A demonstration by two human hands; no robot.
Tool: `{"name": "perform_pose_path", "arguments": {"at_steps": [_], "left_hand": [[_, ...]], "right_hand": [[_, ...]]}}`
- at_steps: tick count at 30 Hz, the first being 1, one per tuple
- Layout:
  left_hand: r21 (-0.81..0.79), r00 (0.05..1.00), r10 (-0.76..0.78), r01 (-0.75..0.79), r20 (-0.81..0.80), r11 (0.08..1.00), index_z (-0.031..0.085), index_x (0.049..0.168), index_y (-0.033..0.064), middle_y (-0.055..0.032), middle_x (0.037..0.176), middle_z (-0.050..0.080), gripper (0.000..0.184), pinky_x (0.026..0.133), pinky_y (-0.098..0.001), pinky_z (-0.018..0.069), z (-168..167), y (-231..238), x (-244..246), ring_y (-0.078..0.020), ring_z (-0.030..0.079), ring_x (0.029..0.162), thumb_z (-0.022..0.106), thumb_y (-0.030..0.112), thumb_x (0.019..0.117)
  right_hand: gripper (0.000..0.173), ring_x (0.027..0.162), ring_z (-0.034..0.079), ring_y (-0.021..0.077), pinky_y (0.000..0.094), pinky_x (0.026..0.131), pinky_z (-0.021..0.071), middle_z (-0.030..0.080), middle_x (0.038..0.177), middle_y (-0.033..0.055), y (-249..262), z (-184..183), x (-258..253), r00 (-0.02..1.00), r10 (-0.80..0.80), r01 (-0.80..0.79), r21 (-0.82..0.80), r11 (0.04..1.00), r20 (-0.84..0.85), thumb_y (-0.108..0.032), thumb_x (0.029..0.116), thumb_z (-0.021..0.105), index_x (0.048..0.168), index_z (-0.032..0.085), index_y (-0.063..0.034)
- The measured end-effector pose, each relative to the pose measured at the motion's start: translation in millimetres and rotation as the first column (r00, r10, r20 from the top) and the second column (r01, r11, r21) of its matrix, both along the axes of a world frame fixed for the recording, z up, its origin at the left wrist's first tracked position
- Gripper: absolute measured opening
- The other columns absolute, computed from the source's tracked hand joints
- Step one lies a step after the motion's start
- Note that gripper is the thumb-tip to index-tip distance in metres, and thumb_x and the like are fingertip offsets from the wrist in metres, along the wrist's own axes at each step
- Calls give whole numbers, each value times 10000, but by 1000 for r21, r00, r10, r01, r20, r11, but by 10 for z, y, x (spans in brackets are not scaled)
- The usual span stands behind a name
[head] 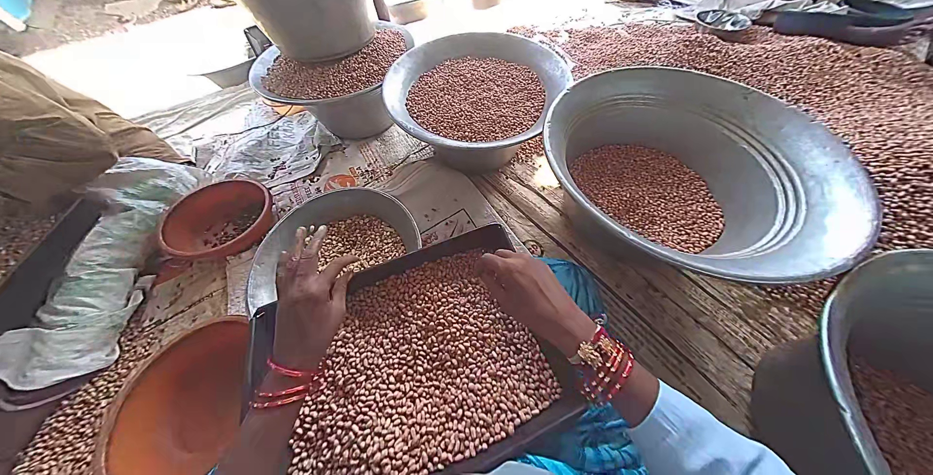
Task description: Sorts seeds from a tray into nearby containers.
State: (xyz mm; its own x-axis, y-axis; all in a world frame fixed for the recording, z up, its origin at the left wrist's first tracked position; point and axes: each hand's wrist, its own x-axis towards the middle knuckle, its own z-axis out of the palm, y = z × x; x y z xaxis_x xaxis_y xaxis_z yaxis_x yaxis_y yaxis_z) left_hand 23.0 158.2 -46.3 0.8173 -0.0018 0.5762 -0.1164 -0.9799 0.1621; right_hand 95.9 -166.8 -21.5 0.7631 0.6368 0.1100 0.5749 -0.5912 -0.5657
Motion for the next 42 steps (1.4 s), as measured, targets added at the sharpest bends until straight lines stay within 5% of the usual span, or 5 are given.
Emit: {"name": "perform_pose_path", "arguments": {"at_steps": [18,26,31,37,42], "left_hand": [[-156,972,-146,118,-183,981,798,1018,81,-169,1068,726,281,855,-478,586,-440,-396,-557,-356,711,975,537,138,926],[-503,235,-595,352,-768,789,693,1350,147,-198,1138,698,468,849,-561,573,-210,-1403,-1092,-388,689,1048,541,-55,956],[-229,308,-245,88,-919,970,662,1355,101,-228,1356,564,425,955,-530,543,-292,-1448,-618,-392,617,1201,493,-19,984],[-100,853,16,-80,-522,992,566,1464,57,-337,1405,526,597,913,-593,552,-464,-1001,-559,-529,603,1198,698,41,882],[-206,883,-190,109,-429,972,804,1020,122,-161,1080,725,207,762,-499,610,-513,-1021,-903,-376,711,983,753,98,820]], "right_hand": [[212,998,684,420,558,806,525,686,1079,246,-73,-324,-74,985,21,-107,-514,851,-170,-19,1017,482,1061,679,49],[215,962,690,428,538,786,535,697,1038,245,2,-517,-106,997,53,-71,-519,852,-50,6,1006,481,1055,688,38],[234,1012,682,433,545,814,528,702,1069,246,-9,-519,-167,997,45,-73,-509,858,-68,9,1005,480,1110,689,22],[237,979,691,419,536,798,522,706,1040,240,-50,-595,-195,999,47,-54,-475,878,-27,12,986,499,1137,680,21],[260,884,709,383,547,737,509,723,929,184,-79,-556,-148,999,-21,6,-359,933,-38,-203,1009,516,1120,691,-46]]}}
